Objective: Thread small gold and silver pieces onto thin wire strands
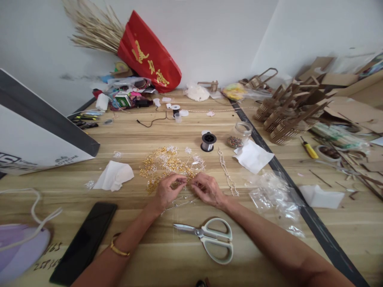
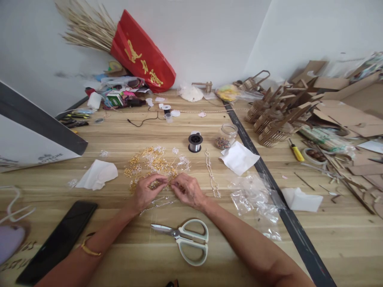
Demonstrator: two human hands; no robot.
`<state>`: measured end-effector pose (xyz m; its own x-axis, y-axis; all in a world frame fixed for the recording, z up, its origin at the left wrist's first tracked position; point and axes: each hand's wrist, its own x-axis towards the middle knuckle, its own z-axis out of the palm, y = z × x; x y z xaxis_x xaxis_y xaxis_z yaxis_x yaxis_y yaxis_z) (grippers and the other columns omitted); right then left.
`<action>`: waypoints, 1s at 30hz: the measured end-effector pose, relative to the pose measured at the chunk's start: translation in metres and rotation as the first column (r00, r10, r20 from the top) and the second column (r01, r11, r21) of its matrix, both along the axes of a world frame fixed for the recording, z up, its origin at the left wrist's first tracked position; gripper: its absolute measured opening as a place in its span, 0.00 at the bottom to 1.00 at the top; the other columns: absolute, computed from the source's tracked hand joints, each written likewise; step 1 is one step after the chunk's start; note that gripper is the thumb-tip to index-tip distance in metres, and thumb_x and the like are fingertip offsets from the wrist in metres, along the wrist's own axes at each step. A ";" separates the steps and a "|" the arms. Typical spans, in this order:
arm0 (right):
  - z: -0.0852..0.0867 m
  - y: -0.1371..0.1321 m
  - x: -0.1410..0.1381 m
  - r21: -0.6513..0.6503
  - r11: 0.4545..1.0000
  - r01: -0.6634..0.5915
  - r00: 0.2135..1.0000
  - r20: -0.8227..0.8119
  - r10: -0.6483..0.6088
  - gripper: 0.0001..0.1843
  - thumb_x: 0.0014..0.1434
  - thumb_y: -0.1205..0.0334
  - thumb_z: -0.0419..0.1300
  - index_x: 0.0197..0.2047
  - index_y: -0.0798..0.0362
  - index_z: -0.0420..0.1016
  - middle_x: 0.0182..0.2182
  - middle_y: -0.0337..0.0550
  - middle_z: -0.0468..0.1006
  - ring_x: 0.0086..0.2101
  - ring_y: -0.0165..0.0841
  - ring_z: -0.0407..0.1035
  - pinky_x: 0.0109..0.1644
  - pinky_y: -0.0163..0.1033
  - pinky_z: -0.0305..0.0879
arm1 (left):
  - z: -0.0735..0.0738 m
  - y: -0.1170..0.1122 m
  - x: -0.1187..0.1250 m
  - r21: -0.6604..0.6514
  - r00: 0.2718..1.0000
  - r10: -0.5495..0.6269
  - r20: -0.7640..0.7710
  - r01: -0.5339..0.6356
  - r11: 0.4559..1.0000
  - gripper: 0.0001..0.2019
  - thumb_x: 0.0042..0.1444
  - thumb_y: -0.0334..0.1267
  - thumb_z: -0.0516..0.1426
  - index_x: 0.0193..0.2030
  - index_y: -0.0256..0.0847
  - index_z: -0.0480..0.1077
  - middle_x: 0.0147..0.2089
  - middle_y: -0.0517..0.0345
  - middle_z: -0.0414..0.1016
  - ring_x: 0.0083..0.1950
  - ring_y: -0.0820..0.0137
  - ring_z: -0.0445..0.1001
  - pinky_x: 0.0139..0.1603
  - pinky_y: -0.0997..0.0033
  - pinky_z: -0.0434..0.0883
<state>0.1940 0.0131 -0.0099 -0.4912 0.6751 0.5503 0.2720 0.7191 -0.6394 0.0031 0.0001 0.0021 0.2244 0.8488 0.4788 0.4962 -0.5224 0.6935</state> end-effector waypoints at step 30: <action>-0.001 0.000 -0.001 -0.022 1.000 0.006 0.999 0.039 -0.005 0.04 0.61 0.67 0.54 0.35 0.53 0.69 0.27 0.41 0.70 0.28 0.31 0.64 0.32 0.35 0.61 | -0.001 0.001 0.003 0.273 0.994 -0.045 -0.099 0.070 0.959 0.06 0.53 0.26 0.58 0.37 0.39 0.71 0.32 0.56 0.77 0.34 0.70 0.75 0.37 0.71 0.73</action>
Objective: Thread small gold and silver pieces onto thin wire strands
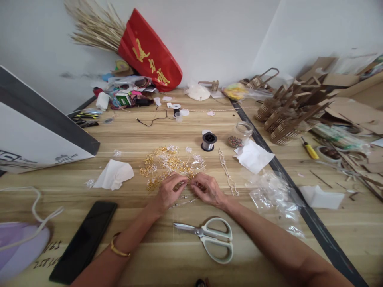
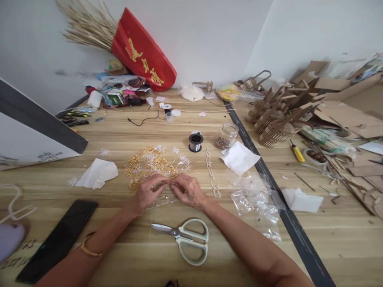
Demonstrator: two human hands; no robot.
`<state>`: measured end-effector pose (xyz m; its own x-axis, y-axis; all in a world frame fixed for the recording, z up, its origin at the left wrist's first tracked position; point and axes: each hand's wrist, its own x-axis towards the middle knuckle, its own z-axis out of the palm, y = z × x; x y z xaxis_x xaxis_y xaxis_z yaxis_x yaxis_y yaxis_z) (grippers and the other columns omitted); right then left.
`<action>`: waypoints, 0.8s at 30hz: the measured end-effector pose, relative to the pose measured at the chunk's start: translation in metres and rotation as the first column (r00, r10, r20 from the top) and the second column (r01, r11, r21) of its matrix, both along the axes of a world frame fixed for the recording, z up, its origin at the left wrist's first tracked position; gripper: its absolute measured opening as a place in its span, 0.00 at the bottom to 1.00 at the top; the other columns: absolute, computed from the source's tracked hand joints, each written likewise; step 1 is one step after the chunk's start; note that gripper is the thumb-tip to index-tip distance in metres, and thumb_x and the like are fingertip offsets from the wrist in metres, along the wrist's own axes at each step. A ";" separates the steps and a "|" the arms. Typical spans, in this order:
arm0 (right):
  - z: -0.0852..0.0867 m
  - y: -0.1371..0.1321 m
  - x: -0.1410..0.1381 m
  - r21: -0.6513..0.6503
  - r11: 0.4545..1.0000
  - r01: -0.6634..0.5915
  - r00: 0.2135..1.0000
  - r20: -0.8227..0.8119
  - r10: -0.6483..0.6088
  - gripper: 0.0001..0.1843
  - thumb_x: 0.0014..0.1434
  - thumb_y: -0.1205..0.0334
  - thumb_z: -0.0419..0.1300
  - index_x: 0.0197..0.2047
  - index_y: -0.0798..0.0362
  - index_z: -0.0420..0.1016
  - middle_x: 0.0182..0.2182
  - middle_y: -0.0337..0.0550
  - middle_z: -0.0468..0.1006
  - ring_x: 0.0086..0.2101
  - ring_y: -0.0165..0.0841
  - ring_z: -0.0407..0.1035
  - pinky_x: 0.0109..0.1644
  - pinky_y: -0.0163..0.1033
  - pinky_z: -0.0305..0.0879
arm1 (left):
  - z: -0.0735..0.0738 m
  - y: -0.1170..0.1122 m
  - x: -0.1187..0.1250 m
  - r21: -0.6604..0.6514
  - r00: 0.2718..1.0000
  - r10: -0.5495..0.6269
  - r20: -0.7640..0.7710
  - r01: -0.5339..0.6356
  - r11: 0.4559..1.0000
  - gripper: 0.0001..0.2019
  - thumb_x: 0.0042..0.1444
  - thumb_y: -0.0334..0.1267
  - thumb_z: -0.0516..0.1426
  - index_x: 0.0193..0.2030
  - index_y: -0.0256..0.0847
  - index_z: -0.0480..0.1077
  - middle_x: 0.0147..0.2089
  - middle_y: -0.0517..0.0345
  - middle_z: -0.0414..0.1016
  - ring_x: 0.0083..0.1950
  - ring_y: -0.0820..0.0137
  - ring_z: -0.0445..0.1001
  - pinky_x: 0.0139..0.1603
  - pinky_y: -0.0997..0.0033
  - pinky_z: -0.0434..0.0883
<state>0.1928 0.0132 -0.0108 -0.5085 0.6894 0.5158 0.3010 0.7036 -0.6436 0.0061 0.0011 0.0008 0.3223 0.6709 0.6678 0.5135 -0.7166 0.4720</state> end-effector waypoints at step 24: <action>0.002 -0.001 -0.001 0.013 1.000 0.001 1.000 0.009 -0.001 0.04 0.59 0.69 0.54 0.35 0.54 0.70 0.26 0.41 0.70 0.28 0.30 0.63 0.31 0.34 0.60 | -0.005 -0.001 0.000 0.016 0.999 -0.024 -0.033 0.025 1.000 0.06 0.55 0.26 0.56 0.38 0.38 0.70 0.33 0.54 0.77 0.36 0.69 0.74 0.39 0.69 0.73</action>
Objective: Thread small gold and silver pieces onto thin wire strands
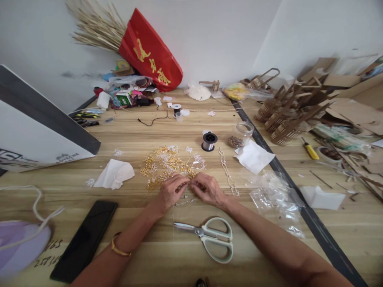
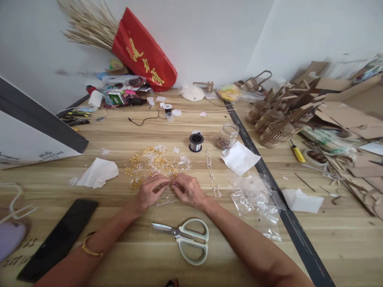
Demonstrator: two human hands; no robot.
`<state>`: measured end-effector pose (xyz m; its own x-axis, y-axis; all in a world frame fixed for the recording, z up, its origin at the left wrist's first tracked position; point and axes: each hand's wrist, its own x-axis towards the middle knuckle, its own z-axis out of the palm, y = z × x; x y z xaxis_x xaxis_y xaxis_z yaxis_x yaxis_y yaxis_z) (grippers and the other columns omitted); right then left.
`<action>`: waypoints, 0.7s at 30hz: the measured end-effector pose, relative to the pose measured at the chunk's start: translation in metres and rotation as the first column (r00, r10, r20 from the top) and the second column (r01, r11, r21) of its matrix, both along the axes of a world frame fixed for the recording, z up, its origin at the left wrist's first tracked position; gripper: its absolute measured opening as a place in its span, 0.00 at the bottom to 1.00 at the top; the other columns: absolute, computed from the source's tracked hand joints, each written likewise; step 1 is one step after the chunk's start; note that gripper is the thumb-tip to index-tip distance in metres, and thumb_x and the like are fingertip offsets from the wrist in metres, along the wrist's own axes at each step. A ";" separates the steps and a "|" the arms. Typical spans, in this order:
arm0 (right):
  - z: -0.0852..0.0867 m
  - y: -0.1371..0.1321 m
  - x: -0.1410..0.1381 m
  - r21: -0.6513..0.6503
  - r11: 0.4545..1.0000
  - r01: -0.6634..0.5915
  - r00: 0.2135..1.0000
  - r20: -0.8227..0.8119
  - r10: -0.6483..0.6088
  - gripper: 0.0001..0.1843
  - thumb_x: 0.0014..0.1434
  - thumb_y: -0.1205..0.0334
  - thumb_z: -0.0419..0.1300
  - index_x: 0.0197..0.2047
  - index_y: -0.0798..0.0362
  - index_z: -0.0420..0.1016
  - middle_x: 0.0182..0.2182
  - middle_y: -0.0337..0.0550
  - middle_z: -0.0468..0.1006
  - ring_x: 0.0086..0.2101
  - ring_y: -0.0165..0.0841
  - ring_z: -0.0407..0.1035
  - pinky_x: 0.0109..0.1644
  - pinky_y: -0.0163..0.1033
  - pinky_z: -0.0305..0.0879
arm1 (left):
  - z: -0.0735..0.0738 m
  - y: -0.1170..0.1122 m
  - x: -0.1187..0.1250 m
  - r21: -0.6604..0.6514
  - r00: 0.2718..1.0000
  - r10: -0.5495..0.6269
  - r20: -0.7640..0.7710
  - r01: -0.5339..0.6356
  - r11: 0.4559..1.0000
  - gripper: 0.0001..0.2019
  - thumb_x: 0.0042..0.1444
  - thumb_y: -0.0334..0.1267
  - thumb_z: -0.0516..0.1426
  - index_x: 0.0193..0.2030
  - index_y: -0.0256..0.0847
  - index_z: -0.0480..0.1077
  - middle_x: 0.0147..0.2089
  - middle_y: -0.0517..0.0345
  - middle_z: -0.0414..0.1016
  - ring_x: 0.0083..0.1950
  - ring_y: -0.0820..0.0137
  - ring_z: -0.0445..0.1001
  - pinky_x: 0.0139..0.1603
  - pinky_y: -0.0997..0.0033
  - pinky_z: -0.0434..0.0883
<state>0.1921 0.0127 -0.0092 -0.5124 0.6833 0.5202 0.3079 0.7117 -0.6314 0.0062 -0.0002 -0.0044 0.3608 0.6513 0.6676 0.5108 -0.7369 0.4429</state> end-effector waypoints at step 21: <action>-0.002 0.000 0.000 -0.016 1.000 0.000 1.000 0.000 0.000 0.04 0.60 0.68 0.54 0.35 0.53 0.70 0.27 0.41 0.71 0.28 0.31 0.64 0.32 0.35 0.61 | 0.001 0.000 0.000 -0.025 1.000 -0.001 0.028 0.002 1.000 0.06 0.55 0.27 0.56 0.38 0.39 0.71 0.33 0.53 0.77 0.36 0.68 0.74 0.39 0.68 0.73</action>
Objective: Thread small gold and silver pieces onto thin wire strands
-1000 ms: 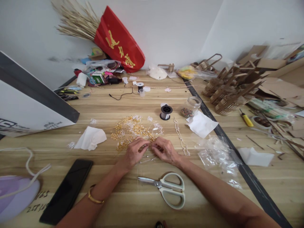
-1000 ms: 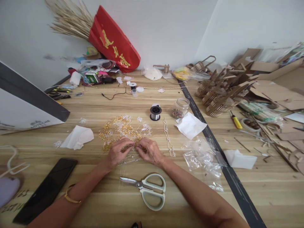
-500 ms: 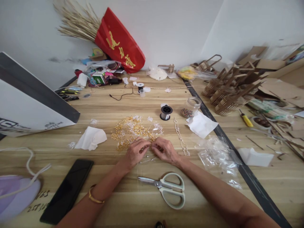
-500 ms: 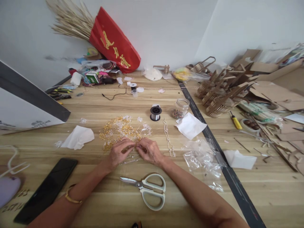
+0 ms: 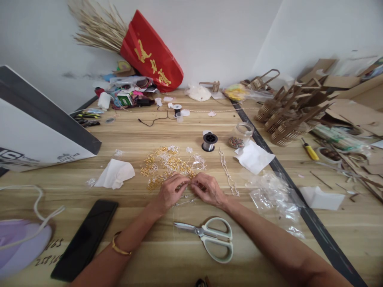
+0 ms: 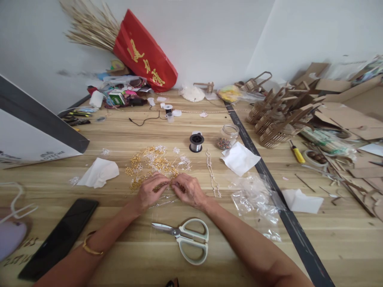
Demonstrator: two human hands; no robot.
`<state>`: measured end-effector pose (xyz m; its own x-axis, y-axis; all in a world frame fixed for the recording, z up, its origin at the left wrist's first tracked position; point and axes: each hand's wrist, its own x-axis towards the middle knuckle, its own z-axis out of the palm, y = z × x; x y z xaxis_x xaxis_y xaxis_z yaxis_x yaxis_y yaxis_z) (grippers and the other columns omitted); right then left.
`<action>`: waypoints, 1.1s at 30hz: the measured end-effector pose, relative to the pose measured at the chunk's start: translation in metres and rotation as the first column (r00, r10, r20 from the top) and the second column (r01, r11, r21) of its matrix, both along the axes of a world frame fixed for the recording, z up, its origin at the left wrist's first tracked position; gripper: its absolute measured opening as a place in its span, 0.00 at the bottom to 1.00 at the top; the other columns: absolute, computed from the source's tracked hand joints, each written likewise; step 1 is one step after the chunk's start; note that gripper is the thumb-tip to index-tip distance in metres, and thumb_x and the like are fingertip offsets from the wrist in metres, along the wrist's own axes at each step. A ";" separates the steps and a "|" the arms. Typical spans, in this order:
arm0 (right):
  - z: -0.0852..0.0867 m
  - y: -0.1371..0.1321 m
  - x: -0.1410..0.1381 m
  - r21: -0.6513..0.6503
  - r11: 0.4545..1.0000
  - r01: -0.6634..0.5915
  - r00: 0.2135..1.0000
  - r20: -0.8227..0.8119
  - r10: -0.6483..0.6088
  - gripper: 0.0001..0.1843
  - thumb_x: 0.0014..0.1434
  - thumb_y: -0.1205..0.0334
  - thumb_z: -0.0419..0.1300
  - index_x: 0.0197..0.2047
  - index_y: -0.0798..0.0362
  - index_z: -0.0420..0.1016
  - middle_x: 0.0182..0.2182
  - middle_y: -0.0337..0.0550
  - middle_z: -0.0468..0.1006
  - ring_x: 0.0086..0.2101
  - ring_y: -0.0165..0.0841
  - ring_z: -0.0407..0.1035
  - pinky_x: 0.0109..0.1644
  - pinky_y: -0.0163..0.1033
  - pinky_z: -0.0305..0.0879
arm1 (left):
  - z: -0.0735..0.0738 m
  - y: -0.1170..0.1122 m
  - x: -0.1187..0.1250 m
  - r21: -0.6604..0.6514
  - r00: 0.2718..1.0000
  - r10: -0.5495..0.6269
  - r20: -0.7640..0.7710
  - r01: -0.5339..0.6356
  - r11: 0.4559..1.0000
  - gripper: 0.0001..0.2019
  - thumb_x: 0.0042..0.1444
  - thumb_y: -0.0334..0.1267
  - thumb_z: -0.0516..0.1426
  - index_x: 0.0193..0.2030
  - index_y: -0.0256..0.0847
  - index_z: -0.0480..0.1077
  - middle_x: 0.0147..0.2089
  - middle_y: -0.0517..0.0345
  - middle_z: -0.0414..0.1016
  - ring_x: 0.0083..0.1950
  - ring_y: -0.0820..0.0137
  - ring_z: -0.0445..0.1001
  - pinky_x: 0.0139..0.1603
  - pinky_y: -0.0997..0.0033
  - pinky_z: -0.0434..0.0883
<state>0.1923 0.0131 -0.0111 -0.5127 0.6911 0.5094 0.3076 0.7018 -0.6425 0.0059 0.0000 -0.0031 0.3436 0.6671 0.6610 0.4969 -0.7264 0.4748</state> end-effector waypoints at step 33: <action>0.000 0.000 0.000 -0.002 1.000 0.011 1.000 0.025 -0.011 0.04 0.59 0.68 0.54 0.34 0.54 0.69 0.27 0.41 0.70 0.28 0.30 0.63 0.32 0.34 0.60 | -0.006 -0.001 -0.001 0.031 0.998 -0.030 -0.046 0.031 0.999 0.08 0.55 0.24 0.56 0.40 0.38 0.70 0.35 0.53 0.75 0.39 0.68 0.72 0.41 0.68 0.72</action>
